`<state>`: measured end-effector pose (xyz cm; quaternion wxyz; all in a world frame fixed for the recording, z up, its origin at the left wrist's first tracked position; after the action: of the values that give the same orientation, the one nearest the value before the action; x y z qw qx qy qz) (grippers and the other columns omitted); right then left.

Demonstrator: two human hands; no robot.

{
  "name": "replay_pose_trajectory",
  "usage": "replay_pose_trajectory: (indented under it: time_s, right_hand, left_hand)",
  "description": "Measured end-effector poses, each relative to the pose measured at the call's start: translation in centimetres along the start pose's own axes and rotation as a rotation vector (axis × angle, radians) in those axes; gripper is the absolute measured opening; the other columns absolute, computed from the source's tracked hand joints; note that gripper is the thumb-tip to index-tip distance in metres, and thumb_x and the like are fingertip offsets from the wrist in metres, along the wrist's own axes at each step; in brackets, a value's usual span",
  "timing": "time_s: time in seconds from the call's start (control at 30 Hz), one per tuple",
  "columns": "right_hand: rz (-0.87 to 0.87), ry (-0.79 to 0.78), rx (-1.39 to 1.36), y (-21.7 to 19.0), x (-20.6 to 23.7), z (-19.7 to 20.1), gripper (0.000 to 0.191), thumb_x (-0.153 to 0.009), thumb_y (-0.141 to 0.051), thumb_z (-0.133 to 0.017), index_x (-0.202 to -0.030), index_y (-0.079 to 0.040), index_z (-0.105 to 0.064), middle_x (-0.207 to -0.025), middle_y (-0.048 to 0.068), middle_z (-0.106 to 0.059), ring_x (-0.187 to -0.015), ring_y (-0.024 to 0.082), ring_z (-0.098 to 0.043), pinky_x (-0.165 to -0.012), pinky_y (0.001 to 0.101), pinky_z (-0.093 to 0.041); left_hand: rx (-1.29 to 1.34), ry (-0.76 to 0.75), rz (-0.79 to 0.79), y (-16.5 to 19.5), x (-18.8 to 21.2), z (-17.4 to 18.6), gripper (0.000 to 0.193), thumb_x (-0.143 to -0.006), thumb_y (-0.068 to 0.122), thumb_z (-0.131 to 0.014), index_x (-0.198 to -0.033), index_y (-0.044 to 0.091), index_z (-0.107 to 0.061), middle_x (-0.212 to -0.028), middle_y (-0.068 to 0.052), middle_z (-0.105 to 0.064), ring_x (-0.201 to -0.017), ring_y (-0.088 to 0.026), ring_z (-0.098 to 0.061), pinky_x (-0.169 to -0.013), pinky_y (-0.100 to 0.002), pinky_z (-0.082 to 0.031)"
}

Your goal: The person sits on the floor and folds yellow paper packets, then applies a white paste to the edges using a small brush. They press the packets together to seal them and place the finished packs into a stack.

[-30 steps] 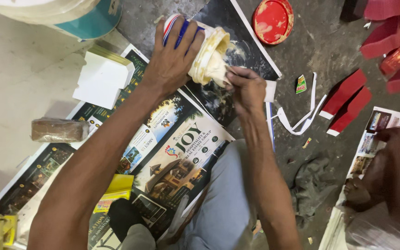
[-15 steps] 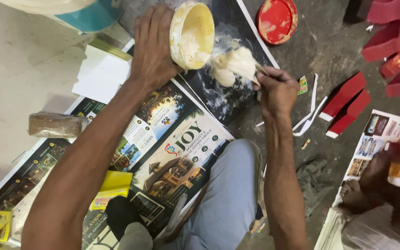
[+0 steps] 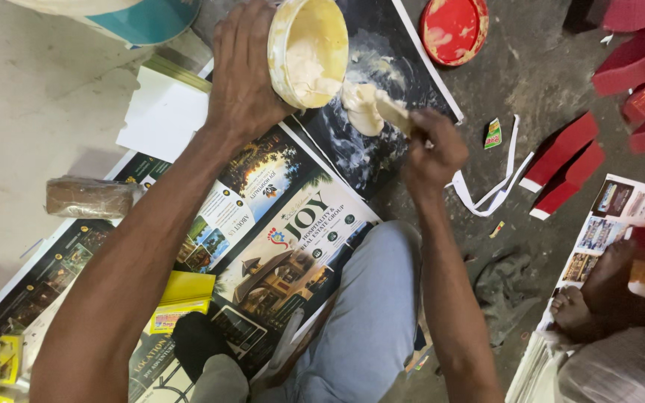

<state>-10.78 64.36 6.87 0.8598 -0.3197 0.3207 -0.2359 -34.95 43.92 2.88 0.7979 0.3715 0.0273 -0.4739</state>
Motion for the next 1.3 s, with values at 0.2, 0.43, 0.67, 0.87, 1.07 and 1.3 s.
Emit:
replay_pose_trajectory:
  time_s: [0.2, 0.43, 0.67, 0.87, 1.07, 1.3]
  right_hand:
    - [0.276, -0.034, 0.302, -3.7, 0.7, -0.8, 0.027, -0.085, 0.018, -0.066, -0.105, 0.001, -0.072, -0.107, 0.017, -0.073, -0.094, 0.031, -0.074, -0.079, 0.0386, -0.06]
    - [0.323, -0.056, 0.316, -4.5, 0.4, -0.6, 0.03, -0.086, 0.018, -0.066, -0.108, 0.0, -0.073, -0.108, 0.016, -0.072, -0.096, 0.032, -0.073, -0.083, 0.0413, -0.06]
    - [0.272, -0.053, 0.314, -3.0, 0.9, -0.7, 0.037, -0.081, 0.019, -0.063, -0.11, -0.002, -0.072, -0.111, 0.018, -0.073, -0.098, 0.034, -0.073, -0.084, 0.0415, -0.059]
    - [0.246, -0.058, 0.337, -1.9, 1.0, -0.5, 0.036, -0.08, 0.016, -0.062, -0.109, -0.003, -0.072, -0.111, 0.019, -0.072, -0.098, 0.035, -0.073, -0.084, 0.0434, -0.059]
    - [0.149, -0.031, 0.315, -1.6, 1.8, 0.1, 0.033, -0.077, 0.015, -0.061, -0.104, -0.002, -0.072, -0.108, 0.02, -0.073, -0.083, 0.032, -0.073, -0.07, 0.0393, -0.057]
    - [0.149, 0.0, 0.323, -1.4, 2.2, 0.6, 0.028, -0.084, 0.014, -0.064, -0.106, -0.002, -0.072, -0.11, 0.017, -0.073, -0.089, 0.031, -0.075, -0.073, 0.0382, -0.059]
  left_hand:
    - [0.115, 0.055, -0.002, 0.2, -0.8, 0.3, 0.131, -0.068, 0.042, -0.108, -0.158, 0.001, -0.023, -0.158, -0.024, -0.034, -0.15, -0.048, -0.032, -0.127, -0.062, -0.025]
    - [0.347, 0.08, 0.16, 0.6, -0.6, 1.8, 0.125, -0.069, 0.04, -0.109, -0.158, 0.004, -0.029, -0.158, -0.023, -0.04, -0.15, -0.04, -0.04, -0.127, -0.049, -0.037]
    - [0.518, 0.073, 0.307, 0.6, 0.4, 0.8, 0.12, -0.069, 0.035, -0.111, -0.156, 0.006, -0.034, -0.152, -0.018, -0.054, -0.144, -0.034, -0.054, -0.122, -0.044, -0.046]
    - [0.412, 0.06, 0.329, -0.6, 0.5, 0.0, 0.127, -0.057, 0.027, -0.111, -0.153, 0.005, -0.031, -0.146, -0.019, -0.056, -0.138, -0.035, -0.055, -0.117, -0.044, -0.047]
    - [0.517, 0.058, 0.315, -0.5, 1.0, 0.1, 0.128, -0.067, 0.025, -0.112, -0.159, 0.004, -0.025, -0.153, -0.019, -0.052, -0.143, -0.034, -0.054, -0.122, -0.042, -0.047]
    - [0.493, 0.109, 0.219, 0.5, 0.0, 0.5, 0.122, -0.068, 0.022, -0.11, -0.159, 0.007, -0.03, -0.155, -0.016, -0.052, -0.147, -0.034, -0.053, -0.126, -0.043, -0.046]
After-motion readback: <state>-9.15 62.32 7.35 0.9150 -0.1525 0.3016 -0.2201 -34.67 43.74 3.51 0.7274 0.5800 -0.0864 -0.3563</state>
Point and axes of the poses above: each hand's wrist, its own x-axis away from the middle knuckle, its own z-axis out of the back of the hand, y = z × x, the point moved 4 cm from there along -x, towards the middle knuckle
